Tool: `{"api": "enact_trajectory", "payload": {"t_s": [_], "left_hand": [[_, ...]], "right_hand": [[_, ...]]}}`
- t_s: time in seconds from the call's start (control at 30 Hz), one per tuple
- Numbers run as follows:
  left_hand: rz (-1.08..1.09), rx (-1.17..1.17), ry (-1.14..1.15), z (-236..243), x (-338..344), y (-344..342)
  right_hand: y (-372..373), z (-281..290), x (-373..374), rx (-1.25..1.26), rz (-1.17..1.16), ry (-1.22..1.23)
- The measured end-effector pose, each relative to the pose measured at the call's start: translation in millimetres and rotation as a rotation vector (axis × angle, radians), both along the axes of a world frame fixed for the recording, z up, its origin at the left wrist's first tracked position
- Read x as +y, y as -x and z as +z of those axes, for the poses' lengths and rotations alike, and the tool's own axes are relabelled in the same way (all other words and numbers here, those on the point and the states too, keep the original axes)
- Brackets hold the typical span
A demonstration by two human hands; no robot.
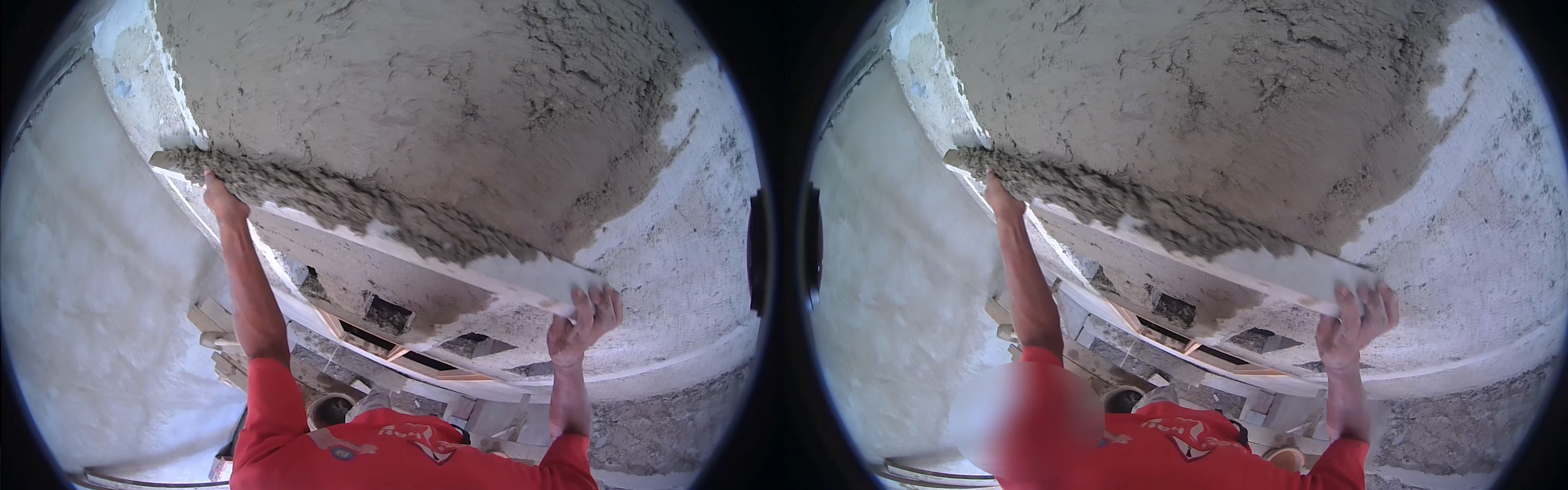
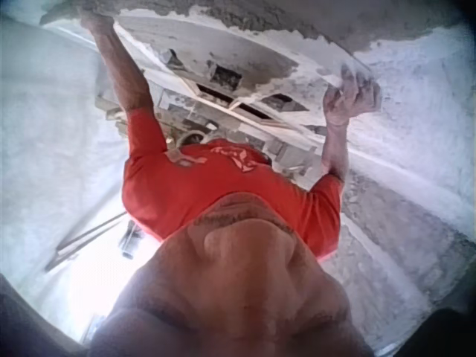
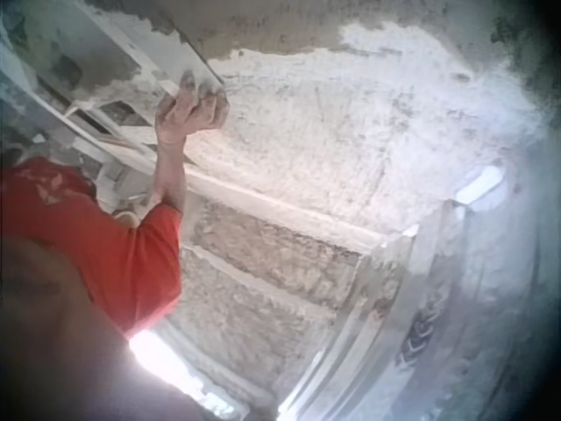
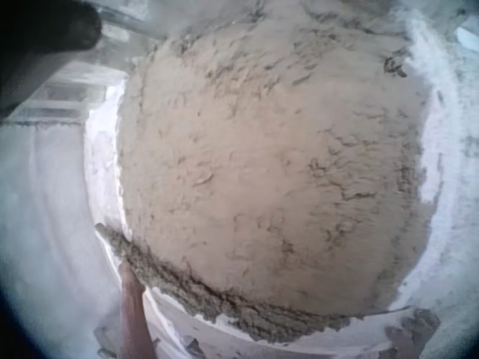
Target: The person applies wet mortar to a wall opening using a trowel and then uses a wooden board to level the surface. They also scoop more mortar from a bucket.
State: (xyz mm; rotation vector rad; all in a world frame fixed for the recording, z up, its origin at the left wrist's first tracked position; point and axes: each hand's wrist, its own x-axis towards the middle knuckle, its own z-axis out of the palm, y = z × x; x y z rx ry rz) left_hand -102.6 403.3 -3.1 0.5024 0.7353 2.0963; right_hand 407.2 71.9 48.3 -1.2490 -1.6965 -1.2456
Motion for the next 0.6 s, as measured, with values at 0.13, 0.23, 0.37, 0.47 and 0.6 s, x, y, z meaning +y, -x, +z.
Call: {"api": "enact_trajectory", "payload": {"t_s": [0.13,0.23,0.37,0.47,0.6], "left_hand": [[-0.09,0.021,-0.078,20.7,13.9,26.6],[-0.093,0.026,-0.051,28.2,14.6,25.8],[-0.108,0.004,-0.031,30.1,8.4,17.9],[-0.096,-0.003,-0.051,17.9,-1.7,7.9],[-0.05,0.012,0.19,29.0,-41.7,-63.5]], "right_hand": [[26.1,21.3,8.8,-0.013,0.041,0.077],[28.5,19.5,13.0,0.046,0.108,0.035],[24.9,23.4,2.6,0.052,0.058,0.096],[-0.7,19.0,-15.3,0.03,0.024,0.171],[-49.0,21.1,-53.7,0.045,-0.038,0.166]]}}
